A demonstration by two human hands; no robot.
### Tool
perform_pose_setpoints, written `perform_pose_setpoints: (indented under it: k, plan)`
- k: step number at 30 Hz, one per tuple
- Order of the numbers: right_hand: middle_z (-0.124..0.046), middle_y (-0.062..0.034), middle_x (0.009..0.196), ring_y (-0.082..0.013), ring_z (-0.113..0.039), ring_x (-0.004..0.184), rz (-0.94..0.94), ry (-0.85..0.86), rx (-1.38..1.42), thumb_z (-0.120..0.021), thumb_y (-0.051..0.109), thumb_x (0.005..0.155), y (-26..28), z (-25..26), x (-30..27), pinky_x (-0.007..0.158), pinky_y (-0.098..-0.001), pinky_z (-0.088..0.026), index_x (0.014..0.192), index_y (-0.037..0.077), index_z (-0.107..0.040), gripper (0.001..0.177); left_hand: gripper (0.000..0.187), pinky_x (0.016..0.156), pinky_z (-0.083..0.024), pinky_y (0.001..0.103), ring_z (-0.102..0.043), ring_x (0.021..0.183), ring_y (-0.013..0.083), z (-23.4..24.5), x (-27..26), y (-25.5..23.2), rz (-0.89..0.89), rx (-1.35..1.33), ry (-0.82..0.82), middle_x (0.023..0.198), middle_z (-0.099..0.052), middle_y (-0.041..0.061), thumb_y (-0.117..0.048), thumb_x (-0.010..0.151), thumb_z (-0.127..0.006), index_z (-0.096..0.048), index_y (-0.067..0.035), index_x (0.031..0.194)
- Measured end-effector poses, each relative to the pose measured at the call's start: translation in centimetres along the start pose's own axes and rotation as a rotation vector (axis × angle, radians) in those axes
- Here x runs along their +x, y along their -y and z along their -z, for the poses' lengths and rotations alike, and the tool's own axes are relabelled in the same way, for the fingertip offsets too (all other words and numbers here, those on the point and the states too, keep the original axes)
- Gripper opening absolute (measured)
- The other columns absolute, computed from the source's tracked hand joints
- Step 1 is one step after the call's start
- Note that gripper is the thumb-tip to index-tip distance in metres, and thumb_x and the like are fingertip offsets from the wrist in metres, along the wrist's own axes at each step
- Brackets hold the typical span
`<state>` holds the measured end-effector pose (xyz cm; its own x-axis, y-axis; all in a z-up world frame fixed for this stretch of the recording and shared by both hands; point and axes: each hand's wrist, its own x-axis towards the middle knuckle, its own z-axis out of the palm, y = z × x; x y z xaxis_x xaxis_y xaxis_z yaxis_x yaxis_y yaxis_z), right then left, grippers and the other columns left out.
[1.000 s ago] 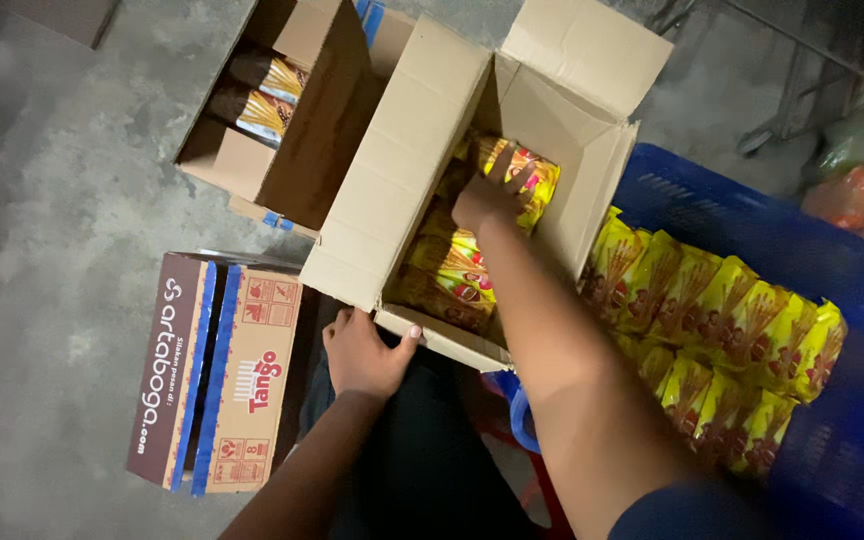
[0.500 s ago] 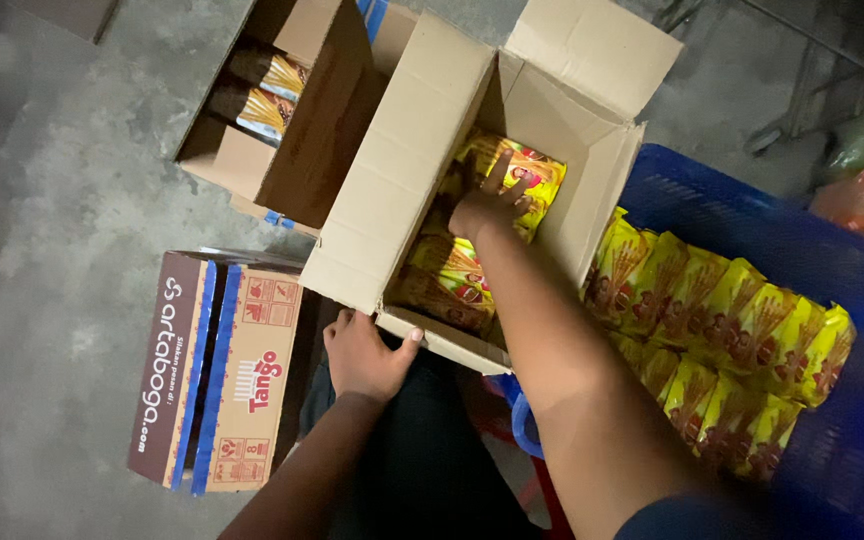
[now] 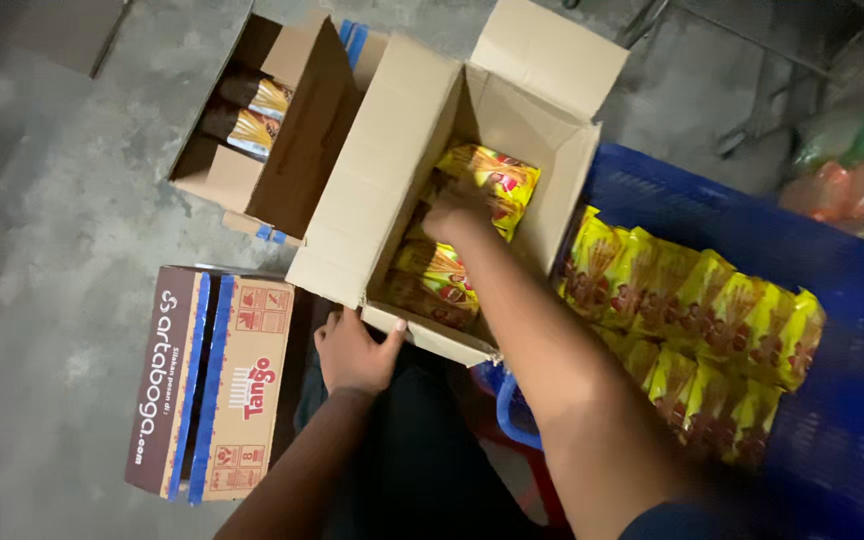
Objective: The person opens a cardboard box and transfers yellow snack packets from a blue plastic basket into the box. They arrange the packets in rows within the box.
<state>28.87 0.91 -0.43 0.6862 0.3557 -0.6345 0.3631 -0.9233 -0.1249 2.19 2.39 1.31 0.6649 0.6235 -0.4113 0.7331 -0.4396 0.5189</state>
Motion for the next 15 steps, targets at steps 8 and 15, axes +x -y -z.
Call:
perform_pose_setpoints:
  k: [8,15]
  plan:
    - [-0.069,-0.0214,0.114,-0.0458,-0.071,0.104,0.443,-0.139,0.078,-0.053,0.031,0.092,-5.7,2.3,-12.6,0.087,-0.0599,-0.057,0.123,0.007,-0.067,0.042,0.077,0.114,-0.038,0.051,-0.062,0.126,0.0352,0.4,-0.7,-1.0,0.033,0.087,-0.062,0.125,-0.069,0.018,-0.07,0.089,-0.049,-0.045,-0.015,0.143]
    - [-0.073,-0.0139,0.108,-0.0363,-0.069,0.104,0.989,-0.509,0.446,-0.051,-0.006,0.086,-14.9,0.0,-26.7,0.088,-0.0456,-0.058,0.108,0.005,-0.076,0.035,0.079,0.107,-0.043,0.053,-0.066,0.119,0.045,-0.3,-1.1,-1.0,0.06,0.102,-0.123,0.117,-0.068,0.031,-0.065,0.096,-0.049,-0.047,-0.006,0.149]
